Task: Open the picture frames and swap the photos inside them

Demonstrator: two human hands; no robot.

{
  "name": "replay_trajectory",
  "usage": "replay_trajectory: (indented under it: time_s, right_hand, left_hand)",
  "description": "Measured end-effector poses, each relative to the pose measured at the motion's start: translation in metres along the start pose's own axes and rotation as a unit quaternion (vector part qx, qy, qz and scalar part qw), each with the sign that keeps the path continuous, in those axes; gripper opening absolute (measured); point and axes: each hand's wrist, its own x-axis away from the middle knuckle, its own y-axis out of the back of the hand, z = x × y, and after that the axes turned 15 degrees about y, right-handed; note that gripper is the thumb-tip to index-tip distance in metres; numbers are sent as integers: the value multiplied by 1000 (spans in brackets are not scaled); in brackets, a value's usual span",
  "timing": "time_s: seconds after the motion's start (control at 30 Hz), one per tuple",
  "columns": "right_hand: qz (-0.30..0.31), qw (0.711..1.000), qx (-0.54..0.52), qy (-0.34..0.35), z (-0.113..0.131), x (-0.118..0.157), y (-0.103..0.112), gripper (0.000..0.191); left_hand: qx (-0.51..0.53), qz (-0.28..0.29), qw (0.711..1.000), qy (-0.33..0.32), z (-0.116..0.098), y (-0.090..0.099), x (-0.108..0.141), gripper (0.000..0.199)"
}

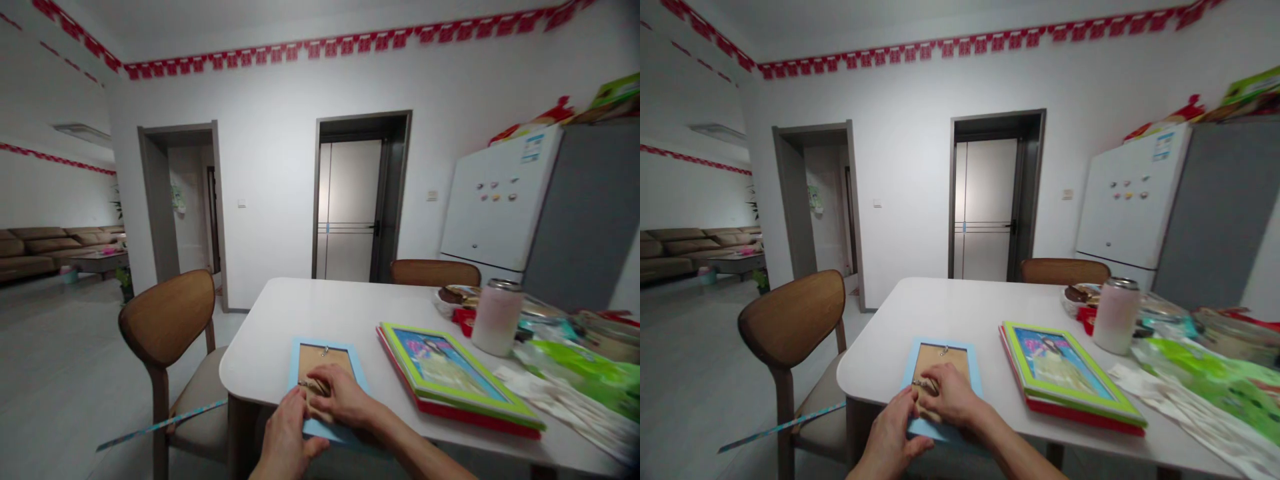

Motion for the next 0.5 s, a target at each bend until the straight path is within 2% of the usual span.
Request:
replay_trajectory:
  time_s: [0.13, 0.27, 0.4, 0.5]
  right_hand:
    - [-21, 994, 88, -65, 5, -22, -14, 21]
    - [-40, 989, 107, -92, 3, -32, -19, 24]
    - [-16, 992, 93, -86, -13, -16, 4, 25]
    - [8, 986, 108, -124, -28, 5, 27, 25]
  left_hand:
    - [-24, 9, 1000, 12, -2, 0, -1, 35]
    - [-29, 9, 1000, 8, 0, -2, -3, 39]
    - [-17, 2, 1000, 2, 4, -4, -4, 33]
    - [1, -4, 1000, -10, 5, -4, -3, 33]
